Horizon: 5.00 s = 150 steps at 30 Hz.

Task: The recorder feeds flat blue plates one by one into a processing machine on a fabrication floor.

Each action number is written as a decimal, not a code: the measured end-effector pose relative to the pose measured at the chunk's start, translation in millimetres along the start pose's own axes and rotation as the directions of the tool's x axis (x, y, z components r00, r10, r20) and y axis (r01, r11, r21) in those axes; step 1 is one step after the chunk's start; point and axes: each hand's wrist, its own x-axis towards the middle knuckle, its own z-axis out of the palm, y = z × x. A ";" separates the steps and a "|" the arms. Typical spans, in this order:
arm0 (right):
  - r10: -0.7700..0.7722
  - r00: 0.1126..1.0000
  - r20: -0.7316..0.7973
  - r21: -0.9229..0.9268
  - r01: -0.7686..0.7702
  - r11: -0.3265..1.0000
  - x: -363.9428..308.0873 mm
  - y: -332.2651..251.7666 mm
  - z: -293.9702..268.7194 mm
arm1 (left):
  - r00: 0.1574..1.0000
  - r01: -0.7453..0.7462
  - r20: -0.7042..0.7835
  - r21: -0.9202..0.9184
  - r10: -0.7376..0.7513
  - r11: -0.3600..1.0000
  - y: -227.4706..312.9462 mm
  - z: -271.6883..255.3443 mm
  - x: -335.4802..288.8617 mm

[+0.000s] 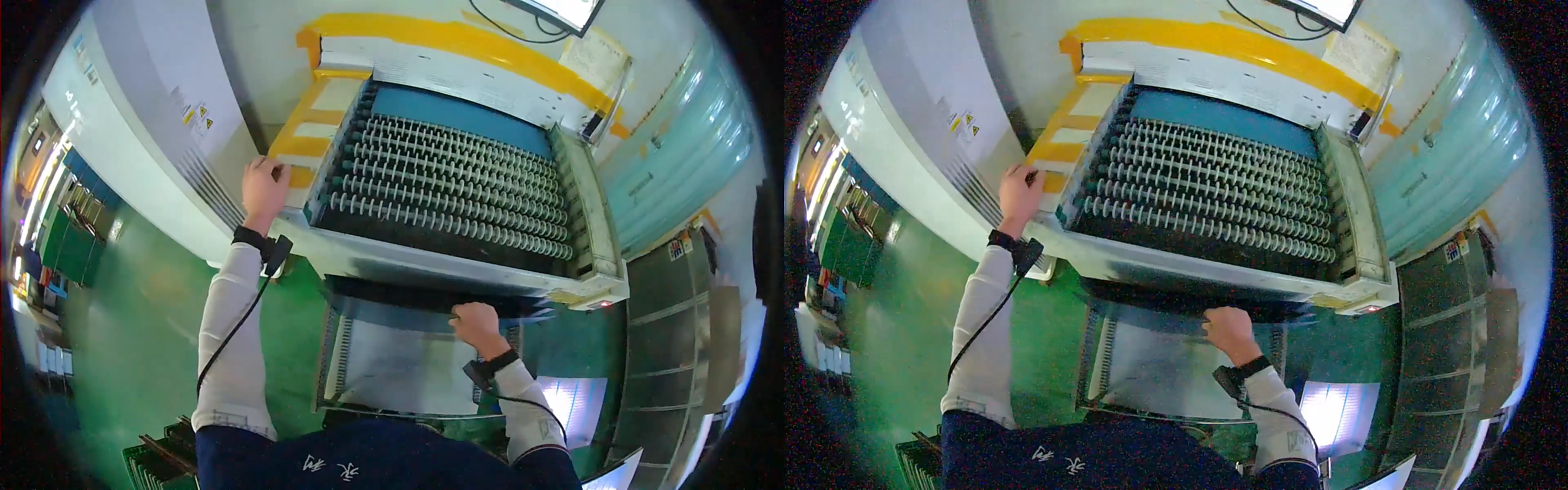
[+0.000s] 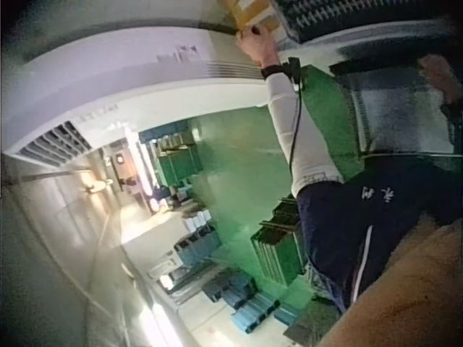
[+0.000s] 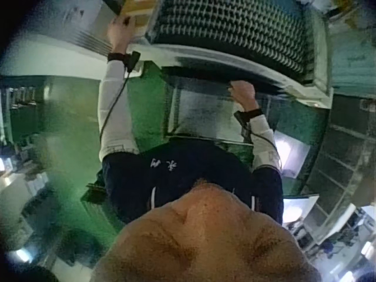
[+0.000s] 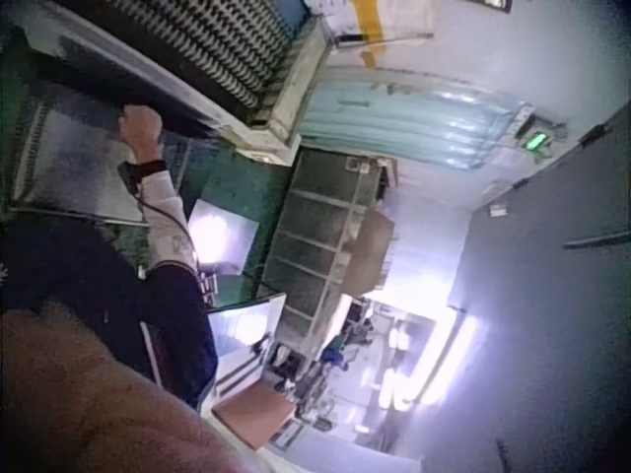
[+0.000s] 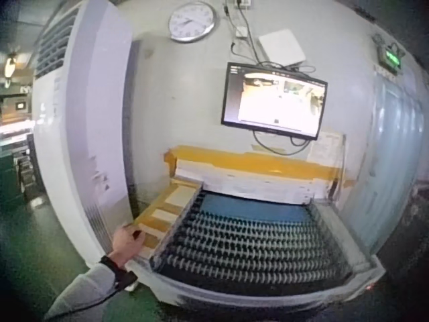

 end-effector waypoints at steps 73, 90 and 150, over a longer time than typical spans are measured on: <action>0.269 0.916 0.298 0.827 -0.107 -0.552 81.1 22.4 -73.6 | 0.999 0.007 -0.033 0.022 -0.006 1.000 8.5 -4.0 2.1; -0.027 0.954 -0.299 0.242 0.103 0.965 21.8 -26.0 2.3 | 1.000 -0.006 -0.011 0.057 0.007 0.998 -6.5 0.5 0.0; -0.051 0.984 -0.170 0.028 0.057 0.998 33.6 -17.9 28.9 | 0.999 -0.002 -0.033 0.058 0.004 0.998 -6.1 2.4 0.9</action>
